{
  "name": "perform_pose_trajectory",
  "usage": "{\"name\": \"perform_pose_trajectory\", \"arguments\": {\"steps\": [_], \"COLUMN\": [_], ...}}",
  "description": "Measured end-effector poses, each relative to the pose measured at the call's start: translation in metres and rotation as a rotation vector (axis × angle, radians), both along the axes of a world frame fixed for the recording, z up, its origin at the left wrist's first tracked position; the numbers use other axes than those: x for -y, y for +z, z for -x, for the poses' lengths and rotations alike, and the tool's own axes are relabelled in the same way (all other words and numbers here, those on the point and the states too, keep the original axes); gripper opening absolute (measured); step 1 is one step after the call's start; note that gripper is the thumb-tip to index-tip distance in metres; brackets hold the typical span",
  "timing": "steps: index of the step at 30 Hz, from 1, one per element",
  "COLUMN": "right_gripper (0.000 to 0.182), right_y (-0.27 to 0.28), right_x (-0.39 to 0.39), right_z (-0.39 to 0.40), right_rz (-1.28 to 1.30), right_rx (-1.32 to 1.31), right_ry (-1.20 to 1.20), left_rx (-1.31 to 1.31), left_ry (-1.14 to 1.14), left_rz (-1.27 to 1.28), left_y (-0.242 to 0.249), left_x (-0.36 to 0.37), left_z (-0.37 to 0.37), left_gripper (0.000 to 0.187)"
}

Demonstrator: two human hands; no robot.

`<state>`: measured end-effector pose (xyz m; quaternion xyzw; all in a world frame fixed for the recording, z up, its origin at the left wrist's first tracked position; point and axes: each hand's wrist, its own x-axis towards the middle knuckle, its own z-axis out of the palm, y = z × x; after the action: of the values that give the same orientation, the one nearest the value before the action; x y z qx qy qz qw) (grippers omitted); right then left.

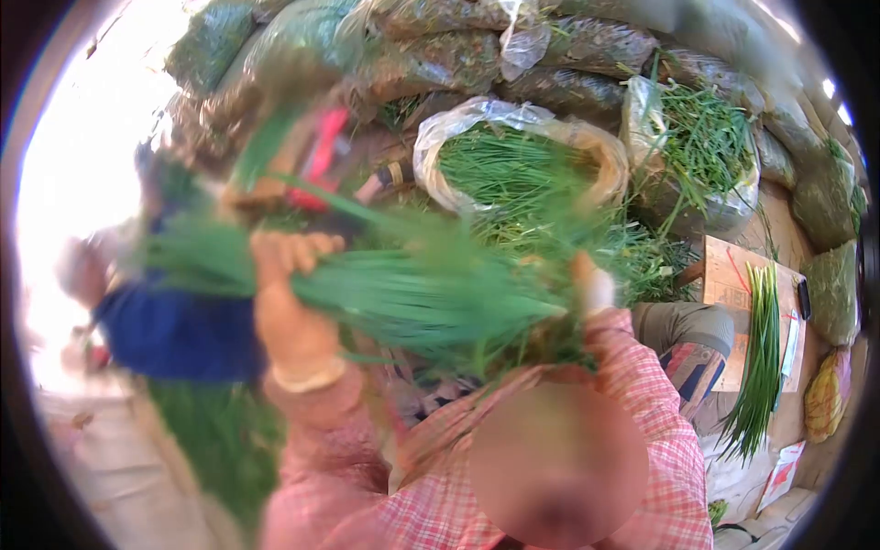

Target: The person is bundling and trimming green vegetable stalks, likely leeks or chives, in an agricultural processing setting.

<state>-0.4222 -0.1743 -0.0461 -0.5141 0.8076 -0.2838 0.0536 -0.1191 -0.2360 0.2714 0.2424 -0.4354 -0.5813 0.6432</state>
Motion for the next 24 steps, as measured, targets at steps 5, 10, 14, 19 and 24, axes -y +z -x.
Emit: {"name": "perform_pose_trajectory", "arguments": {"steps": [5, 10, 14, 19, 24], "right_gripper": [0.016, 0.024, 0.047, 0.074, 0.04], "right_y": [-0.02, -0.021, 0.091, 0.171, 0.166], "right_x": [-0.026, -0.035, 0.039, 0.071, 0.083], "right_z": [0.06, 0.091, -0.063, -0.214, -0.245], "right_rz": [-0.201, -0.129, -0.093, 0.052, 0.124], "right_rx": [0.006, 0.123, 0.689, 0.639, 0.509], "right_ry": [-0.157, -0.298, 0.439, 0.803, 0.848], "left_rx": [-0.18, -0.145, -0.046, 0.007, 0.148], "left_ry": [0.004, 0.232, 0.267, 0.453, 0.456], "left_rz": [-0.071, 0.01, 0.125, 0.107, 0.171], "left_y": [-0.027, -0.017, -0.03, -0.016, -0.033], "left_x": [-0.002, -0.015, -0.02, -0.032, -0.045], "left_z": [-0.056, -0.097, -0.113, -0.102, -0.116], "left_gripper": [0.033, 0.035, 0.037, 0.036, 0.038]}}
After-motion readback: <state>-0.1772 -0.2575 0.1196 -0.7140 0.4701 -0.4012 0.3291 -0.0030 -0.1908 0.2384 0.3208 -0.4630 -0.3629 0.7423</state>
